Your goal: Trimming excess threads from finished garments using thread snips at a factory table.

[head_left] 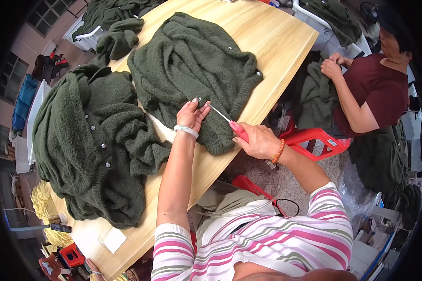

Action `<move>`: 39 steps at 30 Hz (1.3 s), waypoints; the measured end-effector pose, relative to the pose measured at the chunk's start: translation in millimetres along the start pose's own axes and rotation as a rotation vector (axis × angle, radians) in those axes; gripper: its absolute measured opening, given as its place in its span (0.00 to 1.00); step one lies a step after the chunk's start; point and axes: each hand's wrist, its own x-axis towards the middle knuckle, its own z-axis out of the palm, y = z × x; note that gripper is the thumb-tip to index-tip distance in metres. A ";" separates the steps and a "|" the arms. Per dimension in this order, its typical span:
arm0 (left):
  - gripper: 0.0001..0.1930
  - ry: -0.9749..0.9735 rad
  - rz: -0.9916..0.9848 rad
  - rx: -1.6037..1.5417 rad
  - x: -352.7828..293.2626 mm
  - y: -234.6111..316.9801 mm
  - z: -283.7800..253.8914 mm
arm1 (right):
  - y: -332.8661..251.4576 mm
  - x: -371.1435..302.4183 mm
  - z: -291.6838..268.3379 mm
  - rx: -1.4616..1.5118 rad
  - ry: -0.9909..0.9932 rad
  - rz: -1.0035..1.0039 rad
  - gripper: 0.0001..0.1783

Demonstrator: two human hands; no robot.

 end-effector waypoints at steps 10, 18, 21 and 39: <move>0.05 0.001 0.033 -0.011 -2.6 1.2 -2.3 | -16.6 8.7 -0.3 -0.011 0.044 -0.037 0.22; 0.04 0.051 0.051 -0.042 -6.7 -3.2 -8.1 | -25.0 -0.5 -4.5 0.016 -0.089 -0.020 0.22; 0.05 0.073 0.045 -0.040 -8.7 1.2 -13.2 | -21.1 -6.3 -1.3 0.090 -0.081 -0.035 0.24; 0.07 -0.015 0.082 0.040 4.0 -1.7 -30.9 | 3.4 -27.4 9.1 0.143 0.027 -0.029 0.22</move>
